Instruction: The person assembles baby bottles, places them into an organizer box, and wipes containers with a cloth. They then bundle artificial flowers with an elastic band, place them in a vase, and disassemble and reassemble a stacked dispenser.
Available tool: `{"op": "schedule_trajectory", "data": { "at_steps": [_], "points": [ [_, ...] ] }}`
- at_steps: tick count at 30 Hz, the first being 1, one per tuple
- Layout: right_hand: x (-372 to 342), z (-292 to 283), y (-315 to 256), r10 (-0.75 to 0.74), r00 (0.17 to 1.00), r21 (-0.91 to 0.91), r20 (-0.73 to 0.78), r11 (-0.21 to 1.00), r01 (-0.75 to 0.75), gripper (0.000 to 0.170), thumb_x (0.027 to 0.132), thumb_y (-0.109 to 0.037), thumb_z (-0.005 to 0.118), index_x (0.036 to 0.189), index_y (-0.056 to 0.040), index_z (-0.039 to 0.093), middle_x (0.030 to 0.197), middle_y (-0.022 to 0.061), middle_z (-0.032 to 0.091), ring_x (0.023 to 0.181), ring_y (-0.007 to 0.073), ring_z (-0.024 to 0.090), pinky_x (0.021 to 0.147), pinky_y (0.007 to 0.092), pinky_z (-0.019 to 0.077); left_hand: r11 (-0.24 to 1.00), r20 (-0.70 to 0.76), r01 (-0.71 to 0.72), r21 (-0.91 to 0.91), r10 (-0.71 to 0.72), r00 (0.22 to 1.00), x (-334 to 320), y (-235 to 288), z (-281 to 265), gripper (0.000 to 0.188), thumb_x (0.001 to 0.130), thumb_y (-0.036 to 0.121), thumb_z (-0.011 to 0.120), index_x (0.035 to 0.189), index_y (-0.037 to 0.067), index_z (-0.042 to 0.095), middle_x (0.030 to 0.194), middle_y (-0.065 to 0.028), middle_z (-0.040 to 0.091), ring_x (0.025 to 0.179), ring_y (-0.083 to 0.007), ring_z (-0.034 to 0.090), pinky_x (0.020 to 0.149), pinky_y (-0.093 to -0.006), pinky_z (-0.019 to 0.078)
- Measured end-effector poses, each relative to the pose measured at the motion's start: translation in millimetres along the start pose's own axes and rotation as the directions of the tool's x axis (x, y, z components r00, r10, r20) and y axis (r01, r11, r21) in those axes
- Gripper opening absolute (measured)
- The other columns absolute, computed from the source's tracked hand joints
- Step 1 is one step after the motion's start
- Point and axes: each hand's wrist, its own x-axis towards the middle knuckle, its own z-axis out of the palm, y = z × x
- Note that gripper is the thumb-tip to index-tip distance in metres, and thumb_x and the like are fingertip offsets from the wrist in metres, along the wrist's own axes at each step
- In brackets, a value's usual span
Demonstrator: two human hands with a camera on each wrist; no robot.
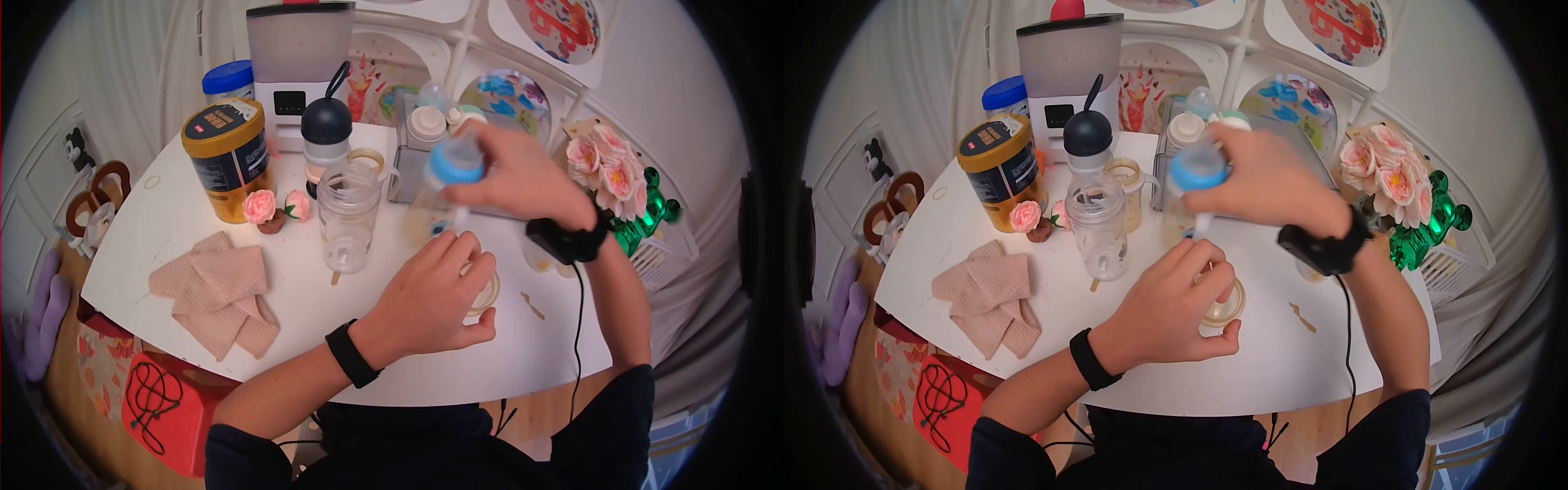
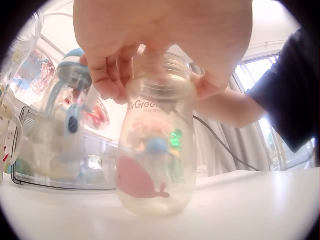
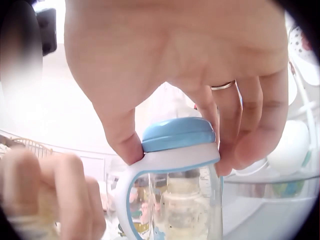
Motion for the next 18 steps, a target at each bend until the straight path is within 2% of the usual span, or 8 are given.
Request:
{"op": "schedule_trajectory", "data": {
  "at_steps": [1,3,5,8,12,14,17,18],
  "points": [
    [-7,-13,6,0.014,0.998,0.006,-0.068,1.000,-0.014,0.066,0.074,-0.047,0.082,0.120,-0.0018,0.071,0.093,0.0147,0.075,0.084,0.0297,0.073,0.080,0.0398,0.0570,1.000,-0.003,0.006,-0.004,-0.006,1.000,-1,1,0,0.036,0.072,0.018,0.084,0.091,0.008,0.055,0.103,-0.0096,0.054,0.091,-0.0293,0.056,0.076,-0.0400,0.0502],
    [-33,-45,-6,0.197,0.961,0.034,-0.193,0.980,-0.194,0.064,0.075,-0.047,0.082,0.119,-0.0017,0.071,0.091,0.0102,0.072,0.081,0.0215,0.068,0.079,0.0335,0.0549,1.000,0.005,0.001,0.012,-0.001,1.000,0,1,-1,0.037,0.071,0.017,0.084,0.093,0.007,0.055,0.102,-0.0094,0.054,0.090,-0.0298,0.056,0.074,-0.0404,0.0509],
    [-62,-70,2,0.279,0.924,0.086,-0.263,0.960,-0.265,0.061,0.075,-0.043,0.083,0.119,-0.0026,0.070,0.091,0.0068,0.070,0.081,0.0161,0.066,0.076,0.0305,0.0524,1.000,-0.003,0.020,0.023,-0.019,1.000,0,0,1,0.039,0.071,0.018,0.084,0.095,0.007,0.055,0.101,-0.0099,0.054,0.089,-0.0300,0.057,0.075,-0.0405,0.0509],
    [-113,-85,15,0.282,0.893,0.120,-0.351,0.959,-0.256,0.060,0.073,-0.037,0.085,0.121,-0.0038,0.069,0.090,0.0035,0.069,0.081,0.0130,0.064,0.074,0.0295,0.0503,0.998,-0.001,0.041,0.053,-0.041,0.999,2,-1,0,0.043,0.072,0.017,0.085,0.101,0.006,0.056,0.101,-0.0112,0.056,0.090,-0.0312,0.058,0.078,-0.0410,0.0508],
    [-168,-100,14,0.438,0.858,0.056,-0.269,0.896,-0.440,0.060,0.071,-0.032,0.086,0.120,-0.0038,0.067,0.087,0.0036,0.068,0.080,0.0149,0.064,0.074,0.0303,0.0509,0.995,0.001,0.073,0.067,-0.074,0.997,2,-7,3,0.049,0.074,0.016,0.087,0.109,0.004,0.055,0.104,-0.0134,0.059,0.093,-0.0341,0.059,0.081,-0.0422,0.0503],
    [-187,-101,21,0.516,0.844,-0.099,-0.149,0.841,-0.532,0.058,0.070,-0.030,0.085,0.118,-0.0039,0.066,0.086,0.0045,0.068,0.079,0.0155,0.065,0.074,0.0305,0.0521,0.996,0.024,0.072,0.056,-0.074,0.997,3,-7,3,0.052,0.076,0.016,0.088,0.114,0.004,0.055,0.106,-0.0139,0.060,0.096,-0.0355,0.060,0.082,-0.0429,0.0506],
    [-214,-94,55,0.550,0.820,-0.099,-0.155,0.818,-0.567,0.054,0.071,-0.029,0.085,0.114,-0.0038,0.066,0.087,0.0061,0.070,0.077,0.0166,0.066,0.073,0.0324,0.0537,0.981,0.015,0.167,0.095,-0.169,0.985,1,-9,4,0.058,0.081,0.019,0.088,0.124,0.003,0.053,0.109,-0.0154,0.062,0.101,-0.0349,0.064,0.087,-0.0421,0.0534],
    [-220,-90,65,0.562,0.811,-0.091,-0.163,0.810,-0.580,0.052,0.072,-0.030,0.085,0.113,-0.0037,0.067,0.088,0.0063,0.071,0.076,0.0166,0.067,0.073,0.0330,0.0542,0.983,0.020,0.158,0.089,-0.160,0.987,2,-10,4,0.058,0.081,0.019,0.088,0.124,0.003,0.053,0.109,-0.0154,0.062,0.101,-0.0349,0.064,0.087,-0.0421,0.0534]
  ]
}}
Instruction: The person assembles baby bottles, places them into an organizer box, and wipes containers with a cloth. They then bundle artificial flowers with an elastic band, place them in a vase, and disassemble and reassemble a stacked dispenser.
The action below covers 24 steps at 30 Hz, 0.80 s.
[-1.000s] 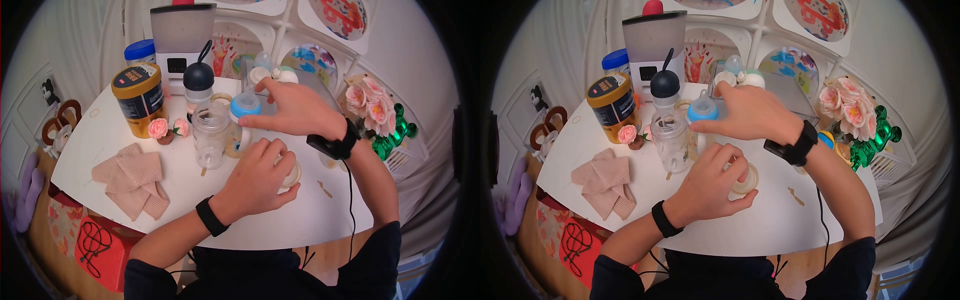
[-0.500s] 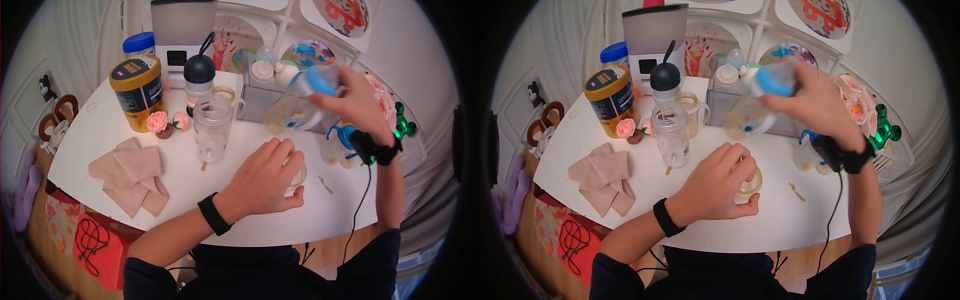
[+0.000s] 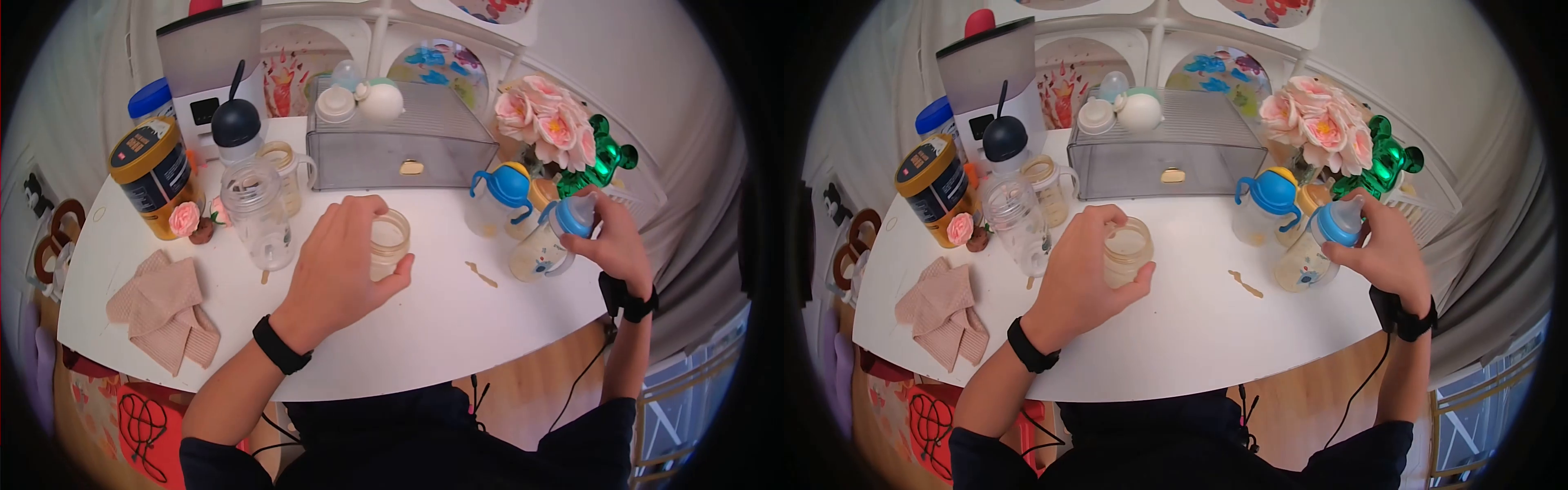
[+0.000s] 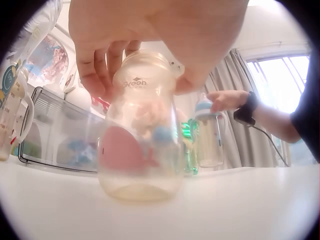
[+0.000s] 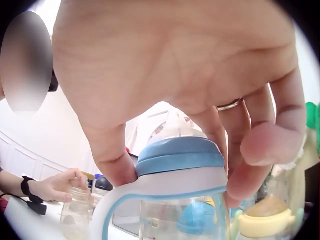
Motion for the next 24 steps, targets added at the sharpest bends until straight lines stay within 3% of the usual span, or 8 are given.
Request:
{"op": "schedule_trajectory", "data": {
  "at_steps": [4,16,22,24],
  "points": [
    [9,14,24,0.096,0.995,0.017,0.014,0.995,-0.096,0.053,0.073,-0.030,0.086,0.115,-0.0027,0.067,0.089,0.0076,0.072,0.077,0.0178,0.068,0.074,0.0340,0.0552,0.999,-0.016,0.053,0.004,-0.053,0.998,1,-1,1,0.060,0.082,0.020,0.088,0.126,0.002,0.052,0.112,-0.0176,0.064,0.102,-0.0352,0.067,0.089,-0.0420,0.0549],
    [23,20,46,0.053,0.998,0.093,0.036,0.994,-0.056,0.065,0.076,-0.027,0.085,0.131,-0.0038,0.062,0.101,0.0086,0.071,0.082,0.0193,0.068,0.079,0.0341,0.0565,0.998,-0.013,0.065,0.002,-0.065,0.998,0,0,0,0.058,0.085,0.021,0.087,0.128,0.001,0.052,0.114,-0.0176,0.064,0.104,-0.0350,0.066,0.090,-0.0418,0.0541],
    [24,13,54,0.008,0.996,0.110,0.091,0.994,-0.018,0.075,0.074,-0.017,0.084,0.142,-0.0058,0.054,0.113,0.0107,0.069,0.093,0.0209,0.066,0.086,0.0350,0.0562,0.997,-0.006,0.071,0.009,-0.071,0.997,-1,-2,0,0.058,0.085,0.022,0.086,0.128,0.001,0.053,0.115,-0.0169,0.064,0.104,-0.0358,0.065,0.089,-0.0423,0.0535],
    [22,11,59,0.002,0.995,0.087,0.104,0.996,-0.011,0.085,0.074,-0.013,0.082,0.151,-0.0093,0.046,0.122,0.0124,0.067,0.101,0.0251,0.067,0.089,0.0379,0.0559,0.997,-0.015,0.080,0.008,-0.080,0.997,-2,-2,1,0.058,0.085,0.022,0.086,0.128,0.001,0.053,0.115,-0.0169,0.063,0.104,-0.0362,0.065,0.088,-0.0427,0.0534]
  ]
}}
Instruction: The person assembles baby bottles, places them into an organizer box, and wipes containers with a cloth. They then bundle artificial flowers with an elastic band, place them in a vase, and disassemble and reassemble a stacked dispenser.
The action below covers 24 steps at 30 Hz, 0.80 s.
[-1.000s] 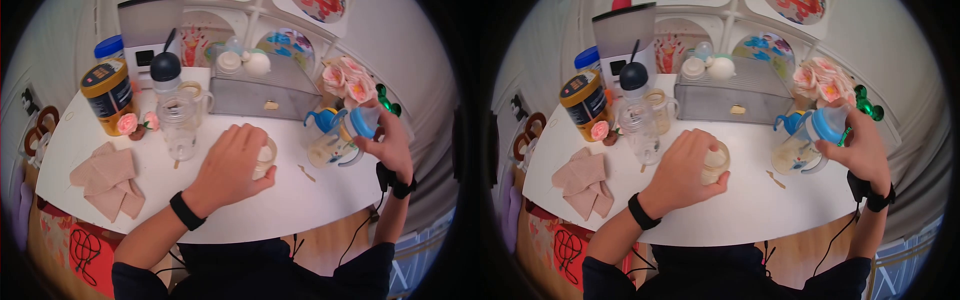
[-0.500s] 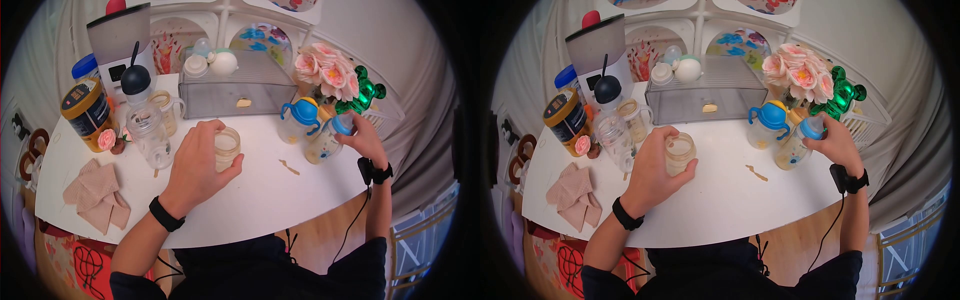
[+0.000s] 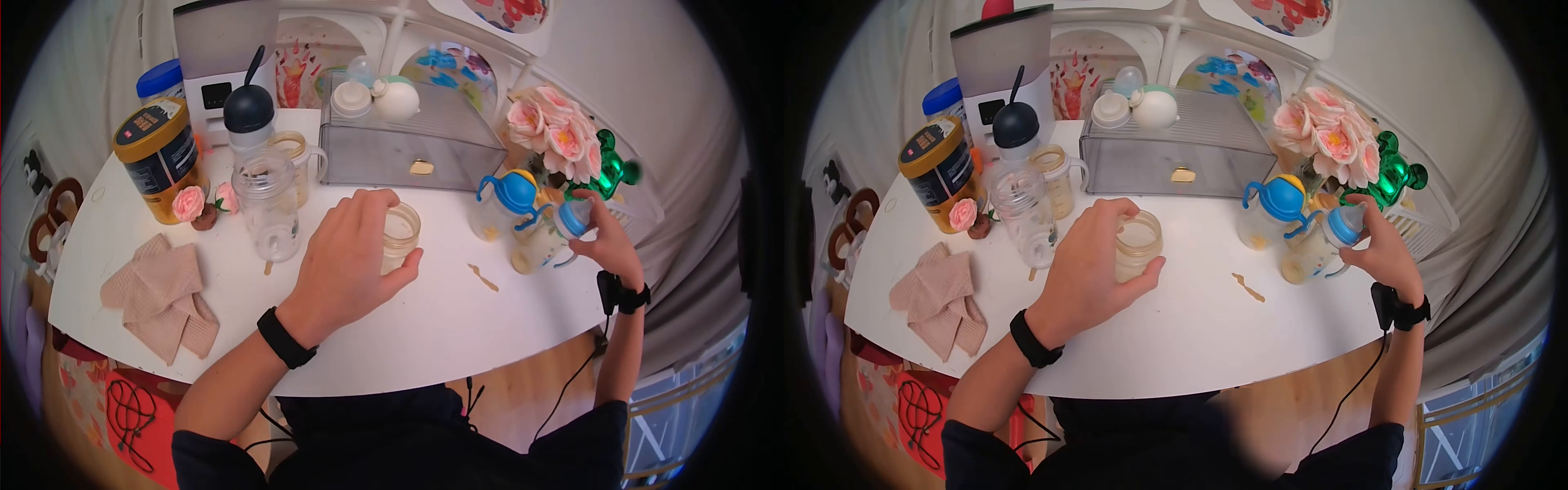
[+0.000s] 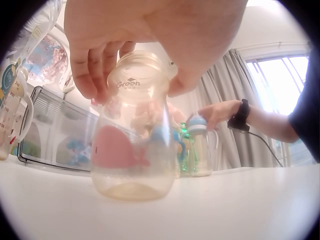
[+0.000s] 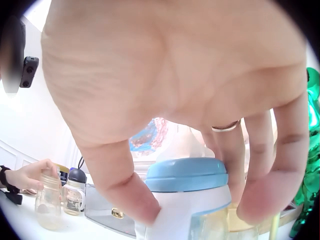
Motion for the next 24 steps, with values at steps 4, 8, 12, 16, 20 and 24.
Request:
{"op": "schedule_trajectory", "data": {
  "at_steps": [4,8,12,16,20,24],
  "points": [
    [-7,-9,-8,0.004,0.999,-0.035,-0.038,0.999,-0.006,0.094,0.074,-0.011,0.081,0.158,-0.0128,0.038,0.130,0.0143,0.065,0.113,0.0299,0.066,0.092,0.0414,0.0558,0.999,-0.016,-0.042,0.024,0.043,0.999,1,-2,0,0.058,0.085,0.022,0.086,0.127,0.002,0.053,0.114,-0.0165,0.063,0.103,-0.0365,0.064,0.088,-0.0437,0.0530],
    [-14,-20,-43,-0.034,0.988,-0.105,-0.151,0.994,0.018,0.090,0.077,-0.014,0.079,0.158,-0.0126,0.039,0.144,0.0163,0.062,0.125,0.0331,0.061,0.099,0.0431,0.0532,0.999,0.008,-0.013,0.034,0.012,1.000,0,0,1,0.058,0.084,0.023,0.086,0.127,0.002,0.053,0.115,-0.0157,0.063,0.103,-0.0361,0.064,0.088,-0.0437,0.0529],
    [-10,-19,-82,-0.315,0.904,-0.386,-0.288,0.902,0.192,0.061,0.084,-0.017,0.074,0.142,-0.0104,0.059,0.138,0.0145,0.065,0.120,0.0350,0.061,0.108,0.0443,0.0476,0.999,0.009,-0.001,0.047,0.001,1.000,-1,0,2,0.060,0.084,0.022,0.087,0.128,0.002,0.052,0.116,-0.0156,0.063,0.103,-0.0354,0.065,0.088,-0.0435,0.0531],
    [25,-10,-137,-0.377,0.882,-0.246,-0.284,0.918,0.313,0.046,0.086,-0.023,0.073,0.129,-0.0073,0.067,0.118,0.0134,0.073,0.109,0.0324,0.067,0.099,0.0445,0.0528,0.999,0.012,-0.007,0.041,0.007,1.000,1,1,0,0.062,0.084,0.022,0.087,0.130,0.001,0.051,0.115,-0.0171,0.064,0.102,-0.0358,0.066,0.088,-0.0438,0.0536],
    [78,27,-181,-0.463,0.866,-0.226,-0.186,0.878,0.421,0.055,0.085,-0.040,0.073,0.125,-0.0023,0.069,0.108,0.0190,0.076,0.099,0.0362,0.073,0.089,0.0447,0.0564,0.999,0.001,0.017,0.029,-0.017,1.000,2,0,-2,0.064,0.084,0.022,0.087,0.131,0.000,0.050,0.116,-0.0195,0.065,0.104,-0.0366,0.068,0.089,-0.0440,0.0551],
    [138,76,-212,-0.493,0.858,-0.233,-0.141,0.859,0.456,0.067,0.082,-0.046,0.075,0.125,0.0046,0.065,0.106,0.0265,0.075,0.102,0.0405,0.074,0.089,0.0484,0.0575,0.999,0.001,0.038,0.001,-0.038,0.999,0,1,-1,0.065,0.084,0.022,0.088,0.131,-0.001,0.050,0.117,-0.0204,0.065,0.106,-0.0366,0.069,0.090,-0.0436,0.0561]
  ]
}}
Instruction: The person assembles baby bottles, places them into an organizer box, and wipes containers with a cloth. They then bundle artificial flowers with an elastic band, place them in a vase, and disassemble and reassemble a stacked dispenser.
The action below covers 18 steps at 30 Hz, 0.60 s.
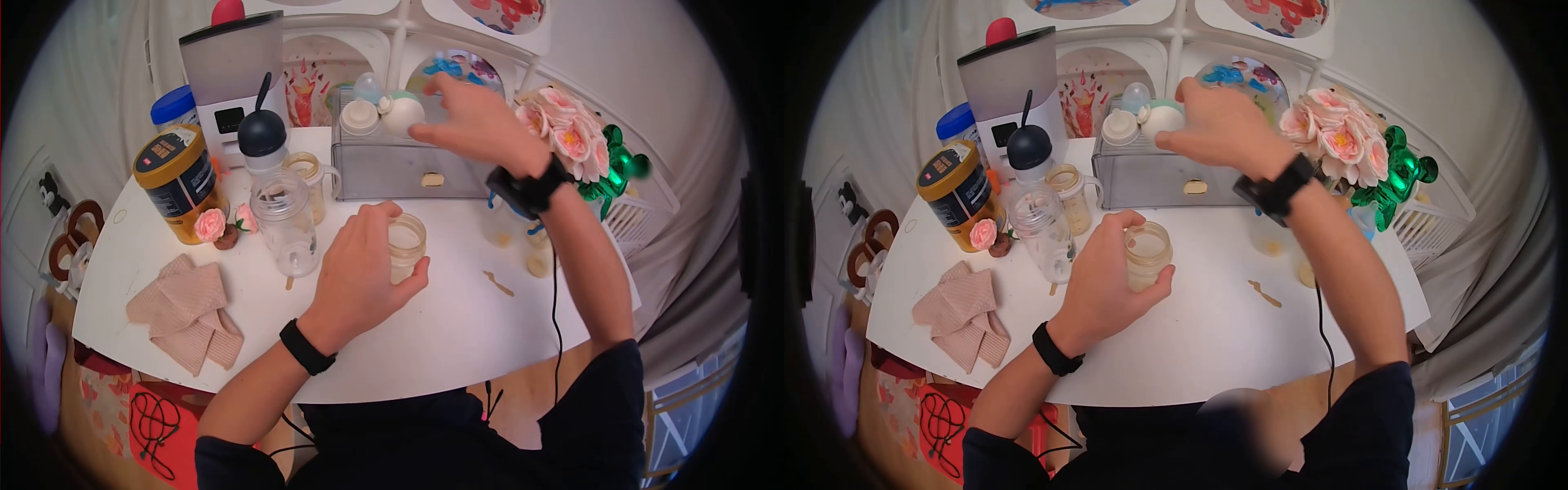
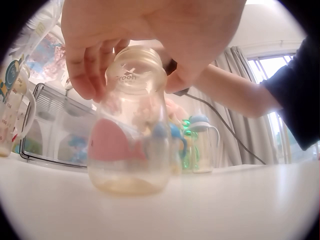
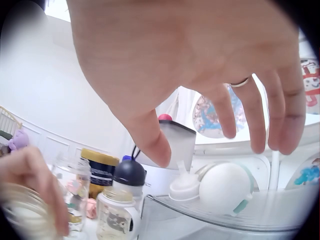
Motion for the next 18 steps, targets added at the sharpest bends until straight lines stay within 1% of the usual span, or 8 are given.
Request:
{"op": "schedule_trajectory", "data": {
  "at_steps": [2,3,5,8,12,15,17,18],
  "points": [
    [22,28,-3,0.072,0.996,-0.078,-0.051,0.994,-0.076,0.079,0.080,-0.051,0.078,0.131,0.0068,0.059,0.103,0.0285,0.075,0.102,0.0423,0.075,0.089,0.0496,0.0592,1.000,-0.018,-0.003,0.002,0.003,1.000,0,0,1,0.066,0.083,0.022,0.088,0.132,-0.001,0.050,0.117,-0.0207,0.065,0.107,-0.0367,0.069,0.091,-0.0433,0.0564],
    [30,38,-2,0.062,0.997,-0.076,-0.051,0.995,-0.066,0.079,0.080,-0.051,0.078,0.131,0.0068,0.059,0.103,0.0285,0.075,0.102,0.0423,0.075,0.089,0.0496,0.0592,1.000,-0.025,0.002,0.008,-0.002,1.000,1,-1,0,0.066,0.083,0.022,0.088,0.132,-0.001,0.050,0.117,-0.0207,0.065,0.107,-0.0367,0.069,0.091,-0.0433,0.0564],
    [41,54,-4,0.195,0.980,-0.065,-0.036,0.978,-0.197,0.089,0.078,-0.056,0.081,0.135,0.0066,0.053,0.102,0.0290,0.075,0.103,0.0433,0.075,0.090,0.0495,0.0603,1.000,-0.027,0.003,-0.022,-0.004,1.000,0,-2,1,0.067,0.084,0.023,0.088,0.133,-0.002,0.050,0.117,-0.0207,0.065,0.107,-0.0372,0.069,0.091,-0.0433,0.0564],
    [46,61,2,0.230,0.973,-0.012,0.029,0.973,-0.229,0.094,0.077,-0.059,0.082,0.137,0.0066,0.050,0.104,0.0289,0.076,0.104,0.0427,0.076,0.088,0.0489,0.0610,0.999,-0.017,0.013,-0.029,-0.014,1.000,-2,-1,1,0.067,0.084,0.024,0.087,0.133,-0.003,0.050,0.118,-0.0206,0.065,0.107,-0.0379,0.068,0.091,-0.0433,0.0562],
    [48,57,12,0.263,0.963,-0.023,0.049,0.965,-0.263,0.086,0.078,-0.055,0.084,0.135,0.0016,0.056,0.116,0.0272,0.075,0.109,0.0422,0.074,0.094,0.0477,0.0572,1.000,-0.024,0.000,0.002,0.000,1.000,-2,-3,1,0.066,0.084,0.024,0.087,0.132,-0.003,0.050,0.119,-0.0205,0.064,0.107,-0.0383,0.068,0.090,-0.0430,0.0561],
    [42,50,21,0.216,0.975,0.038,-0.056,0.976,-0.215,0.082,0.078,-0.059,0.079,0.133,-0.0013,0.059,0.114,0.0243,0.078,0.106,0.0410,0.076,0.095,0.0467,0.0578,0.999,-0.036,-0.026,0.023,0.026,0.999,-3,-3,1,0.067,0.084,0.024,0.087,0.132,-0.003,0.050,0.120,-0.0204,0.064,0.107,-0.0383,0.067,0.090,-0.0426,0.0560],
    [38,31,21,0.270,0.942,0.171,-0.197,0.956,-0.238,0.075,0.082,-0.060,0.074,0.133,-0.0061,0.064,0.119,0.0217,0.077,0.110,0.0394,0.074,0.098,0.0454,0.0547,0.999,-0.045,-0.046,0.020,0.047,0.998,-2,-3,1,0.068,0.084,0.025,0.087,0.132,-0.004,0.049,0.120,-0.0206,0.064,0.108,-0.0381,0.068,0.090,-0.0424,0.0562],
    [35,23,28,0.267,0.944,0.169,-0.194,0.957,-0.236,0.075,0.082,-0.060,0.074,0.133,-0.0061,0.064,0.119,0.0217,0.077,0.110,0.0394,0.074,0.098,0.0454,0.0547,0.999,-0.048,-0.042,0.018,0.043,0.998,-3,-3,1,0.068,0.084,0.025,0.087,0.132,-0.004,0.049,0.120,-0.0206,0.064,0.108,-0.0381,0.068,0.090,-0.0424,0.0562]
  ]
}}
